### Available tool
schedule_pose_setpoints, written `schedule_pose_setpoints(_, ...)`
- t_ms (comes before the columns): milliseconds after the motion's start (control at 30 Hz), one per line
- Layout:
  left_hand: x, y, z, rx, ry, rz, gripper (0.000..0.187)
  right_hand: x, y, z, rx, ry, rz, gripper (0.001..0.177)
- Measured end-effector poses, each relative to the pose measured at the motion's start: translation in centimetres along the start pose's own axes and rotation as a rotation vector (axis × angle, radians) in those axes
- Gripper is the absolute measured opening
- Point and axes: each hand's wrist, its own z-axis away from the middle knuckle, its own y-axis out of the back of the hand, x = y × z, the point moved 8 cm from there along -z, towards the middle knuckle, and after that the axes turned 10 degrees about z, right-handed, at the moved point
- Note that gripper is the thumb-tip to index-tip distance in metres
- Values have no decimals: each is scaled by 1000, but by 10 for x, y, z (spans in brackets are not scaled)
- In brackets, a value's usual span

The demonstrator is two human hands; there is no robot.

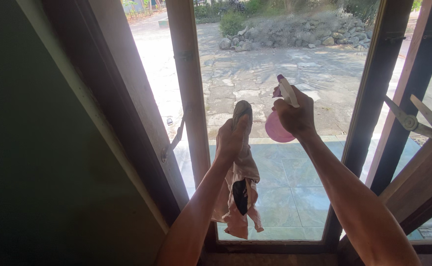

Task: The person sprays a glass window with a pink spray bottle and wipes it with a cloth. The person repeatedly sprays and wipes the same window area from an indoor position.

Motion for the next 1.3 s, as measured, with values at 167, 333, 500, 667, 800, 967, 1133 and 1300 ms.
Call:
schedule_pose_setpoints(167, -3, 4, 7, -14, 35, 34, 47, 19, 0, 14, 0, -58, 37, 26)
schedule_pose_setpoints(333, -12, -1, 9, -30, 32, 37, 48, 45, 20, 16, 49, -127, 70, 41)
schedule_pose_setpoints(500, -27, -12, 14, -41, 83, 32, 48, 62, 57, 22, 182, -159, 48, 49)
schedule_pose_setpoints(667, -35, -28, 16, -58, 19, -67, 51, 83, 85, 37, 221, -241, -16, 40)
schedule_pose_setpoints(800, -44, -48, 26, -105, 86, -87, 54, 88, 101, 58, 235, -317, 34, 57)
schedule_pose_setpoints(967, -56, -67, 37, -151, 55, -101, 55, 101, 98, 74, 238, -283, -23, 56)
schedule_pose_setpoints(1133, -72, -73, 44, -169, 94, -109, 55, 104, 95, 93, 203, -350, 93, 51)
schedule_pose_setpoints(1300, -81, -68, 50, -152, 135, -123, 54, 97, 78, 102, 142, -267, 150, 37)
